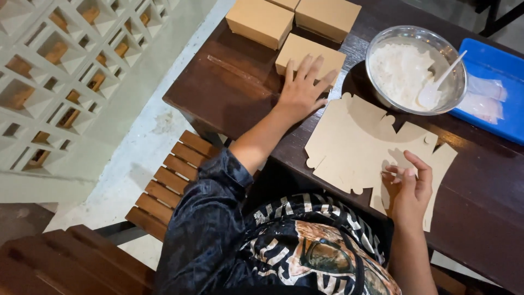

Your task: The person scoops a white powder from a metal bowl into small plastic bags and places them into a cardboard box. The person closes the box and sets it aside, then repeats the process with another box.

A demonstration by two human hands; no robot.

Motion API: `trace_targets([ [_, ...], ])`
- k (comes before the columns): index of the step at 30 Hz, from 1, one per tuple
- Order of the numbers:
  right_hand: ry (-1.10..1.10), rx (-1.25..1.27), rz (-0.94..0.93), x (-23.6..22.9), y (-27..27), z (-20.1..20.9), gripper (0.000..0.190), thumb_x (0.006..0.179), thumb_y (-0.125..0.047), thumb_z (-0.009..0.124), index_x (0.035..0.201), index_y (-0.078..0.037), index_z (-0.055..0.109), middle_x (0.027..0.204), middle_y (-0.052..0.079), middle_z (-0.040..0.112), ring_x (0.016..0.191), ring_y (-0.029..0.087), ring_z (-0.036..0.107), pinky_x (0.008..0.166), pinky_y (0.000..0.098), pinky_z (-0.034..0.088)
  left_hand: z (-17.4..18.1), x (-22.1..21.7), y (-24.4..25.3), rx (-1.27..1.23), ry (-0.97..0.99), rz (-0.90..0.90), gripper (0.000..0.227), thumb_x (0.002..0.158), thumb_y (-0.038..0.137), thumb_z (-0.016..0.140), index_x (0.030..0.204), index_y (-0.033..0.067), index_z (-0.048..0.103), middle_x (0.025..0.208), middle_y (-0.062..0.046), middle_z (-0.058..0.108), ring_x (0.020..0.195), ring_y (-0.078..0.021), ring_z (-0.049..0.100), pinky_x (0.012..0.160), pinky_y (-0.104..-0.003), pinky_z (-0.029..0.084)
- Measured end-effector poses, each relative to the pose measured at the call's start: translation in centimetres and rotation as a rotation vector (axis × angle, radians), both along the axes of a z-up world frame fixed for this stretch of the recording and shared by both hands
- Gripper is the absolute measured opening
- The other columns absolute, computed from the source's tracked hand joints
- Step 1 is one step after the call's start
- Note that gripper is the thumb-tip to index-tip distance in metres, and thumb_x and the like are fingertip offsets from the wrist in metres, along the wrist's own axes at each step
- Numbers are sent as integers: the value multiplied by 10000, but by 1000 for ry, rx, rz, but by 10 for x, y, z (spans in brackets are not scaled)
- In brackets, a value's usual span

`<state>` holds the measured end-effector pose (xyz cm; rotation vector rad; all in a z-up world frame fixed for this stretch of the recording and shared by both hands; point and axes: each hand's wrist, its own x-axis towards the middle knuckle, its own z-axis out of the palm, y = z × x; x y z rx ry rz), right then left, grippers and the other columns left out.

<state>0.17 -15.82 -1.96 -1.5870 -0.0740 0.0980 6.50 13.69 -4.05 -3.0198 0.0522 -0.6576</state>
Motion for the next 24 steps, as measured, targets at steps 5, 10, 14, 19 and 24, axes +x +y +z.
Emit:
trace_targets([
  [5,-15,18,36,1,-1,-2,233,985,-225,395,1192,-137,460,862,77,530,834,134,561,798,262,486,5,9,-3,-76,213,21,559,925,502,415,1392,300,182,1454,-151,169,1340,-328,108,1000,-656,63],
  [10,-29,-24,47,0,1,3,228,938,-252,431,1129,-132,465,1131,67,519,877,150,557,800,288,483,-1,28,6,-122,88,-43,444,925,398,422,1336,275,306,1398,-167,278,1304,-346,212,974,-686,71],
  [14,-53,-44,63,-2,3,7,199,942,-225,408,1103,-121,459,1294,54,449,864,156,551,780,289,481,1,34,6,-129,87,-34,382,958,329,339,1332,265,299,1395,-186,282,1295,-369,224,979,-671,86],
  [19,-91,-81,75,-3,5,9,222,935,-254,421,1099,-109,458,1284,61,451,885,154,548,804,278,476,0,41,9,-117,26,-7,383,955,316,392,1328,254,336,1374,-187,304,1285,-359,239,980,-673,106],
  [24,-102,-104,88,-4,4,9,231,932,-271,425,1097,-113,457,1298,61,445,892,157,551,791,284,474,0,42,10,-130,11,-2,384,947,321,409,1321,254,353,1369,-180,321,1278,-360,256,975,-675,104],
])
